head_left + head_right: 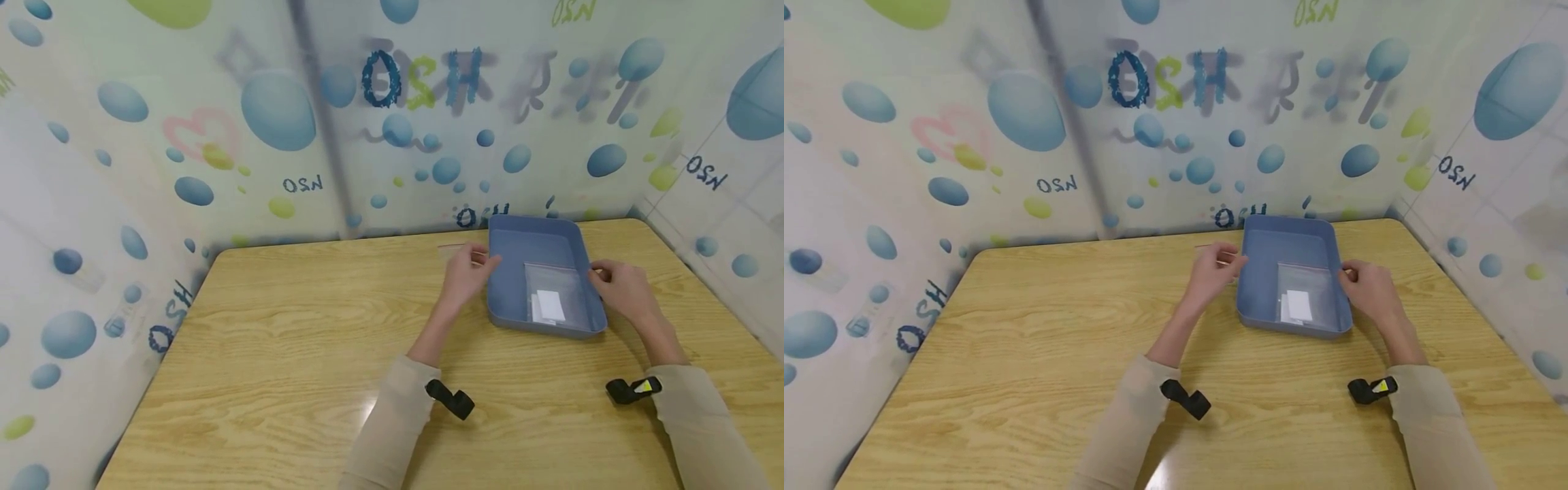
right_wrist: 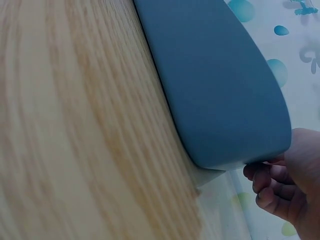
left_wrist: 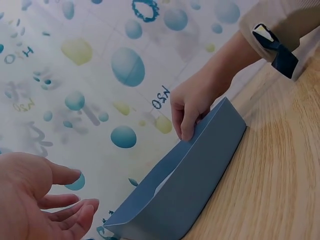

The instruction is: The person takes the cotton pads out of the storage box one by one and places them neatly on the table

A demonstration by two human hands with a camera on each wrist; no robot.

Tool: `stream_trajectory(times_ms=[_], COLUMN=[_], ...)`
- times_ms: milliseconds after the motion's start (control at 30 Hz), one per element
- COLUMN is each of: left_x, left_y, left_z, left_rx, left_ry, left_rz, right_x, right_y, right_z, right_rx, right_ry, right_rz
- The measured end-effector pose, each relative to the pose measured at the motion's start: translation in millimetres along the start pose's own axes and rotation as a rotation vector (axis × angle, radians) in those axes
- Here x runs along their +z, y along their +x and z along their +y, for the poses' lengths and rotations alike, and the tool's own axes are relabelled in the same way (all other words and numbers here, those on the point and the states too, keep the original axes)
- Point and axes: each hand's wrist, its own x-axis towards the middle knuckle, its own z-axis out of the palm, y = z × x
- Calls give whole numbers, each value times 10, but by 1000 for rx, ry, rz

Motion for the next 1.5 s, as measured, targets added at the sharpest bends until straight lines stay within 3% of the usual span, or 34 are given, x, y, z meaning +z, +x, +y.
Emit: stream_trajectory(times_ms=[600, 867, 1033, 1500], left_x=[275, 401, 474, 678], left_y=[-30, -55, -66, -22], left_z=[34, 22, 32, -20], left_rx=[-30, -50, -94, -159], left_ry=[46, 58, 65, 170], left_rz=[-116, -139, -144, -139], right_x=[-4, -9, -2, -3], right_y=[1, -6, -10, -16], right_z=[-12, -12, 1, -12], right_rx=[-5, -5, 1, 4], right_ry=[8, 10, 6, 12], right_rz=[-5, -4, -4, -8])
